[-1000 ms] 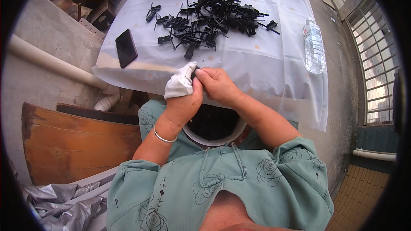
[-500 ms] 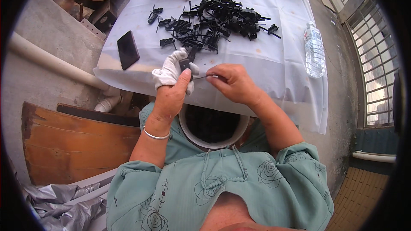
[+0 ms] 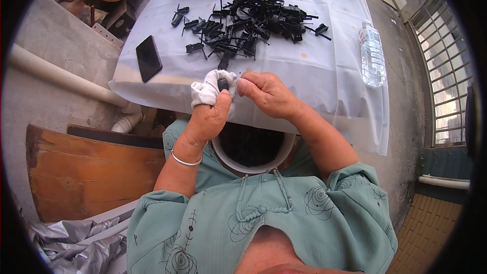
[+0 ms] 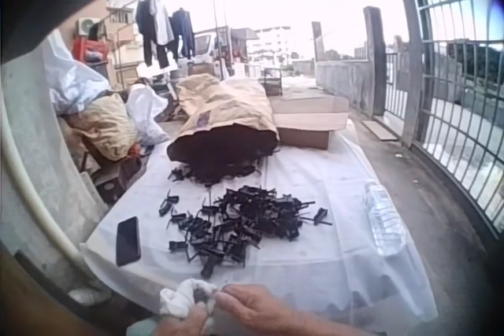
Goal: Wiping and inspecting small black plastic components using a white cloth at a workbench.
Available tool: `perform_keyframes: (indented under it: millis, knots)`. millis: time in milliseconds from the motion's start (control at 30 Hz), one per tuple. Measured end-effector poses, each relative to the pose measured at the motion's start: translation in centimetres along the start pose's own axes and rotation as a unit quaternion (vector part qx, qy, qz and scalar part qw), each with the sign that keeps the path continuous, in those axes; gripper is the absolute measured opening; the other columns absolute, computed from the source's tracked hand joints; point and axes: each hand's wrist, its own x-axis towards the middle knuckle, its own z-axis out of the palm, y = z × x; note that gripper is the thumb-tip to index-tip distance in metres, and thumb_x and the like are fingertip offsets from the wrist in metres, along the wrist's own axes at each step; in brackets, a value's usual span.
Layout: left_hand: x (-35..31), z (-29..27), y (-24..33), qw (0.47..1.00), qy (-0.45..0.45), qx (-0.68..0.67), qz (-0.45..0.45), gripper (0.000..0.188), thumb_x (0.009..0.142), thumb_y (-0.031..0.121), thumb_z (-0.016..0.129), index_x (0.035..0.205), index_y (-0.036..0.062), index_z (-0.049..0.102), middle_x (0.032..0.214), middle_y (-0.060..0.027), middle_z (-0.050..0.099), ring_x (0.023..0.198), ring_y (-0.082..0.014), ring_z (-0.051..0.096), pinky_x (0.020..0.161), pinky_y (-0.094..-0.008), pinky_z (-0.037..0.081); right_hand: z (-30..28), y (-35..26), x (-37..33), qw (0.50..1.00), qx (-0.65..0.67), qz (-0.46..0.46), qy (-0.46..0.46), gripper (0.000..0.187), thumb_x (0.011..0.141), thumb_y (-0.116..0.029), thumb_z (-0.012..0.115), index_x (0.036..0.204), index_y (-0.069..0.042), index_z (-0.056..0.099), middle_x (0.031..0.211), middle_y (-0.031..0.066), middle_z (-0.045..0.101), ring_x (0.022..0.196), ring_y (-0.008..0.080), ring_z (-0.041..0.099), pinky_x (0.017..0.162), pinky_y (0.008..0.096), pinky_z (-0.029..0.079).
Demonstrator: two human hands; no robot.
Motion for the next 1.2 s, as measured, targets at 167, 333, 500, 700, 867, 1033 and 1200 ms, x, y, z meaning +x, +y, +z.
perform_keyframes:
  millis: [167, 333, 500, 700, 867, 1033, 1200]
  knots:
    - [0.1, 0.8, -0.5, 0.978, 0.04, 0.168, 0.112, 0.023, 0.079, 0.003, 0.043, 0.102, -0.0005, 0.046, 0.082, -0.0106, 0.052, 0.072, -0.0195, 0.049, 0.066, -0.03, 0.043, 0.8, -0.3, 0.2, 0.999, -0.021, 0.025, -0.042, 0.029, 0.091, -0.021, 0.045, 0.074, 0.0, 0.054, 0.059, 0.0071, 0.05, 0.055, 0.0147, 0.043, 0.056, 0.0303, 0.04]
    - [-0.6, 0.9, -0.1, 0.96, 0.068, 0.245, 0.12, 0.023, 0.078, 0.004, 0.041, 0.1, -0.0023, 0.045, 0.08, -0.018, 0.053, 0.072, -0.031, 0.052, 0.067, -0.036, 0.043, 2.4, -0.4, 0.2, 0.997, -0.065, 0.041, -0.023, 0.026, 0.091, -0.018, 0.046, 0.075, 0.001, 0.054, 0.061, 0.0081, 0.05, 0.059, 0.0117, 0.045, 0.059, 0.0292, 0.041]
    - [-1.8, -0.1, 1.2, 0.964, 0.002, 0.257, 0.071, 0.026, 0.081, 0.01, 0.047, 0.103, -0.0037, 0.047, 0.087, -0.0199, 0.055, 0.079, -0.0335, 0.055, 0.071, -0.0364, 0.045, 1.0, -0.2, 0.9, 0.99, -0.03, 0.071, -0.116, 0.023, 0.088, -0.021, 0.052, 0.077, -0.001, 0.055, 0.063, 0.0114, 0.054, 0.055, 0.0188, 0.049, 0.056, 0.0316, 0.042]
    - [-1.7, -1.0, -0.8, 0.915, -0.067, 0.369, 0.146, 0.038, 0.083, 0.014, 0.057, 0.116, -0.0027, 0.049, 0.103, -0.0156, 0.057, 0.092, -0.0286, 0.057, 0.082, -0.0319, 0.044, -0.1, 2.5, 3.9, 0.897, -0.424, 0.023, 0.12, 0.021, 0.082, -0.025, 0.057, 0.084, -0.004, 0.058, 0.073, 0.0142, 0.061, 0.067, 0.0336, 0.059, 0.061, 0.0403, 0.047]
    - [-1.3, -0.8, -2.8, 0.974, 0.089, 0.196, 0.07, 0.03, 0.081, 0.009, 0.058, 0.107, -0.0036, 0.051, 0.105, -0.0144, 0.054, 0.093, -0.0233, 0.055, 0.082, -0.0303, 0.043, -0.4, 2.6, 3.5, 0.894, -0.421, -0.005, 0.153, 0.019, 0.082, -0.022, 0.057, 0.078, -0.003, 0.058, 0.067, 0.014, 0.059, 0.061, 0.0279, 0.059, 0.057, 0.0375, 0.046]
    - [0.7, 0.3, -2.8, 0.945, 0.161, 0.156, 0.239, 0.032, 0.084, 0.007, 0.057, 0.11, -0.0024, 0.042, 0.099, -0.0097, 0.051, 0.088, -0.016, 0.05, 0.078, -0.0258, 0.041, 0.8, -0.3, 1.2, 0.992, -0.085, 0.095, -0.007, 0.022, 0.082, -0.016, 0.053, 0.067, 0.0, 0.052, 0.056, 0.0097, 0.048, 0.053, 0.0108, 0.045, 0.049, 0.0294, 0.038]
    - [0.7, 1.5, -0.7, 0.992, 0.087, -0.057, 0.071, 0.025, 0.088, 0.006, 0.051, 0.111, -0.0003, 0.044, 0.096, -0.0037, 0.053, 0.074, -0.006, 0.048, 0.062, -0.0188, 0.042, 0.2, -1.7, -0.2, 0.991, -0.125, -0.041, 0.019, 0.023, 0.081, -0.017, 0.059, 0.066, -0.001, 0.052, 0.057, 0.0111, 0.051, 0.05, 0.0168, 0.046, 0.048, 0.0297, 0.038]
